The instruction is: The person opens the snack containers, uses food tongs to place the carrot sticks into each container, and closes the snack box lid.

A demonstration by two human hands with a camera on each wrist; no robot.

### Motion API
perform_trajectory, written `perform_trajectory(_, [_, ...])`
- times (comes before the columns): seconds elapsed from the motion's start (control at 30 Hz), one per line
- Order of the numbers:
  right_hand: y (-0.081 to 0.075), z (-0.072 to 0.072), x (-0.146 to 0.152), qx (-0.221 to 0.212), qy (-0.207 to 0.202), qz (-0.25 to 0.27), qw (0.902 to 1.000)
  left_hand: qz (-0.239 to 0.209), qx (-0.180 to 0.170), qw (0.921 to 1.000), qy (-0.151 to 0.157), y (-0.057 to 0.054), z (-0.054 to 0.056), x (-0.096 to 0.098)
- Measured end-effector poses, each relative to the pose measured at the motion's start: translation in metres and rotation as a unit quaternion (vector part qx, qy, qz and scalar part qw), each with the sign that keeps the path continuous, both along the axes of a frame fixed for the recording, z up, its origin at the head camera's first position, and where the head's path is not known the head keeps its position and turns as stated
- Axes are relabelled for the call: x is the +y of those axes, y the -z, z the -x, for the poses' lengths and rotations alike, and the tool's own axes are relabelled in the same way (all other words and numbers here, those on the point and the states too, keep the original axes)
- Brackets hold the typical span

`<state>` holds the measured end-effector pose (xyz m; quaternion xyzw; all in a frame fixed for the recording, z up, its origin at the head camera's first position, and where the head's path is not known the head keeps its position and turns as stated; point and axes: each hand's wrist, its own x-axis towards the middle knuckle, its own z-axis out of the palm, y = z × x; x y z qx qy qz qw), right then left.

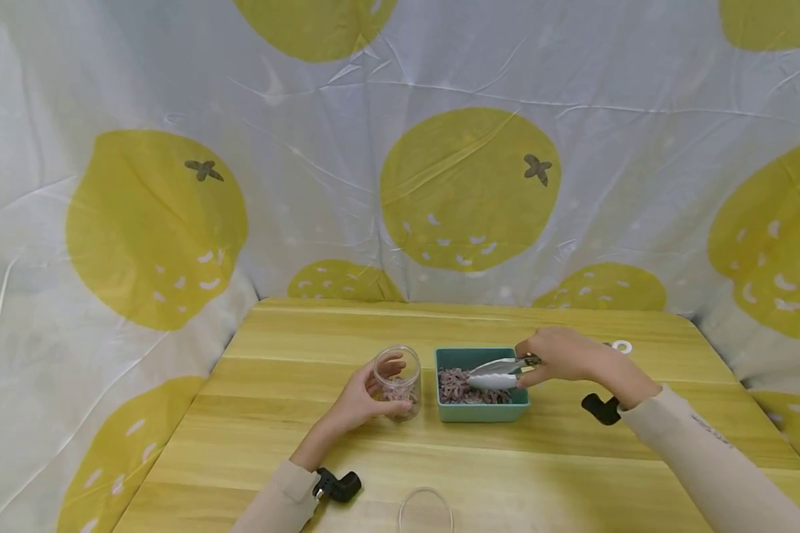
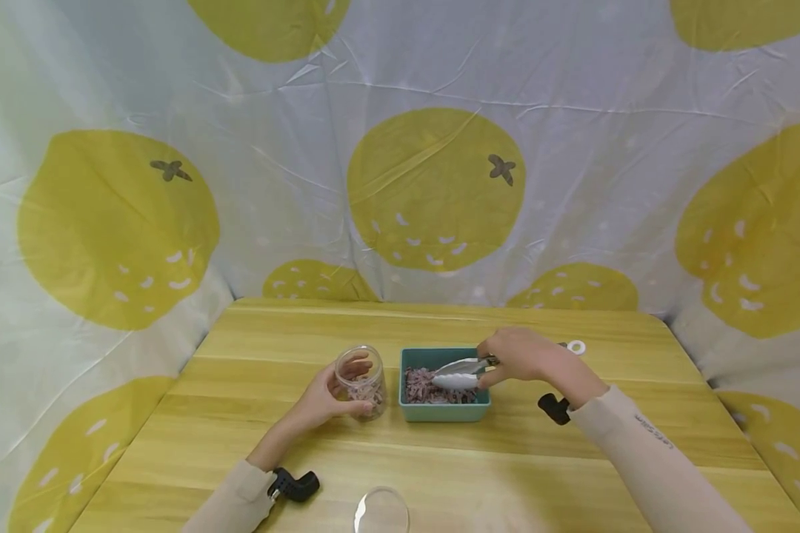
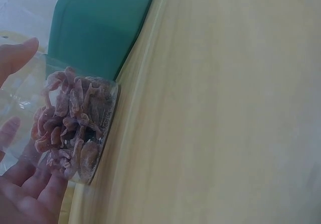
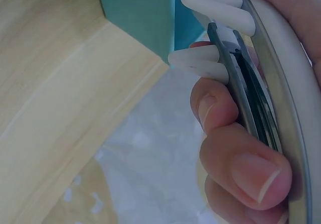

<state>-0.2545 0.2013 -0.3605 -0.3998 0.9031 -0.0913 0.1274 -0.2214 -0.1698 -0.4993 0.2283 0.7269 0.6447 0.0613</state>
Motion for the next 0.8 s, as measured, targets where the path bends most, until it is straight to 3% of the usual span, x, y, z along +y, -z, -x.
perform_trajectory(0.27, [-0.003, 0.002, 0.008, 0.015, -0.002, 0.01, 0.9998, -0.004, -0.002, 1.0, 0.005, 0.001, 0.002, 0.001])
perform_trajectory(0.8, [-0.016, -0.002, 0.015, 0.001, 0.011, 0.041, 0.9991, -0.002, -0.001, 1.0, 0.0, 0.0, 0.0, -0.001])
